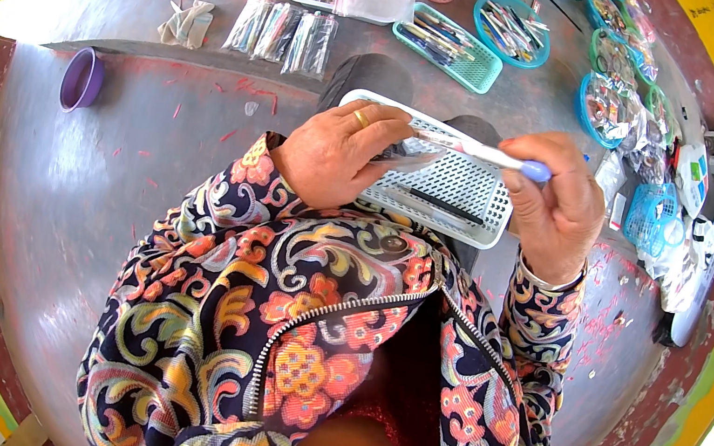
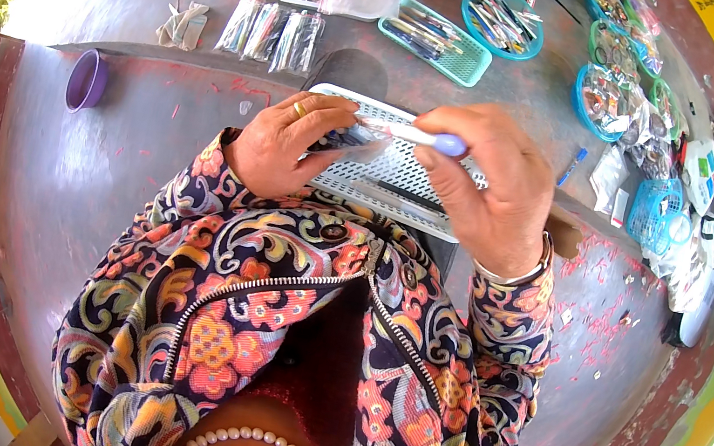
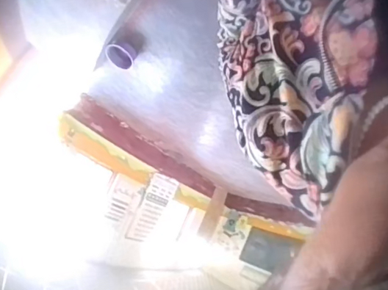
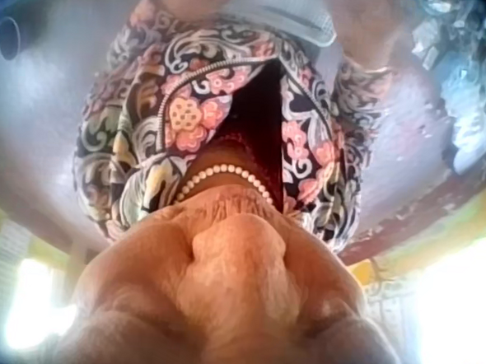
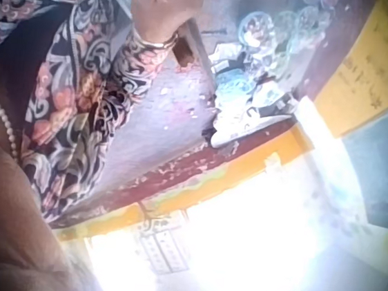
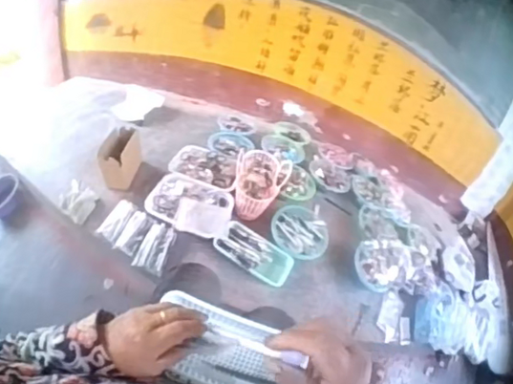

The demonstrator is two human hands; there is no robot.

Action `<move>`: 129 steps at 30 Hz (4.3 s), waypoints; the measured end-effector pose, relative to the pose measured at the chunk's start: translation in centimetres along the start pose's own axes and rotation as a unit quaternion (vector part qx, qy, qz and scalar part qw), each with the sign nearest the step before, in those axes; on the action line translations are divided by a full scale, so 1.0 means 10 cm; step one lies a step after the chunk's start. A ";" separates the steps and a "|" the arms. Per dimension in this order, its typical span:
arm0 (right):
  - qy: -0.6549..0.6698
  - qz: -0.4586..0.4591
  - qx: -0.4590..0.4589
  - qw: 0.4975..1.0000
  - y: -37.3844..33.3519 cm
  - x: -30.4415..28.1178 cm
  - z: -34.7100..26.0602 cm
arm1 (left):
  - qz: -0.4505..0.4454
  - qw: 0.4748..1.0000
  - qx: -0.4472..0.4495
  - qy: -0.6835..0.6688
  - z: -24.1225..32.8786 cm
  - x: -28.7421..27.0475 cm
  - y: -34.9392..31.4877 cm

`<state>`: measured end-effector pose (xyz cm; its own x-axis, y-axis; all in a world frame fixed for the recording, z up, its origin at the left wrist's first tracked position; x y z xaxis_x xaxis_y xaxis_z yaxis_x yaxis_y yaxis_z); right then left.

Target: The person organizes pens and markers from a white plastic basket into a light blue basket. They pick up the writing instruments one by one, inspect them, and place them into the new container. Finally, they place the sorted items into a clear plastic bag.

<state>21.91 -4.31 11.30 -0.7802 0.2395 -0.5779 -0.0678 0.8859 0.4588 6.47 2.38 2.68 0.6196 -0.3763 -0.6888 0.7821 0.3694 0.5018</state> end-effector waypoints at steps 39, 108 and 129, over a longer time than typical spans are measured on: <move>0.006 -0.063 0.127 0.990 -0.15 0.33 0.51 | -0.092 0.994 0.005 0.063 0.09 0.03 0.07; 0.623 0.121 0.270 0.724 -0.96 0.35 1.27 | -0.035 0.999 -0.015 0.028 0.04 -0.01 0.12; 0.505 0.165 0.264 0.805 -0.90 0.15 1.24 | -0.021 1.000 0.011 0.006 0.04 -0.01 0.09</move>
<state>29.10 -7.01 -2.06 -0.8273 0.2878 0.4825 0.3129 0.9493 -0.0296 7.11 2.37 3.40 0.5854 -0.3804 -0.7159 0.8088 0.3350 0.4834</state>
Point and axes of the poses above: each hand's wrist, its own y-axis towards the middle knuckle, its own x-axis out of the palm, z = x × y, the point moved 8 cm from there along y, towards the middle knuckle, and after that the axes turned 2 degrees about -z, right-handed, at the moved point
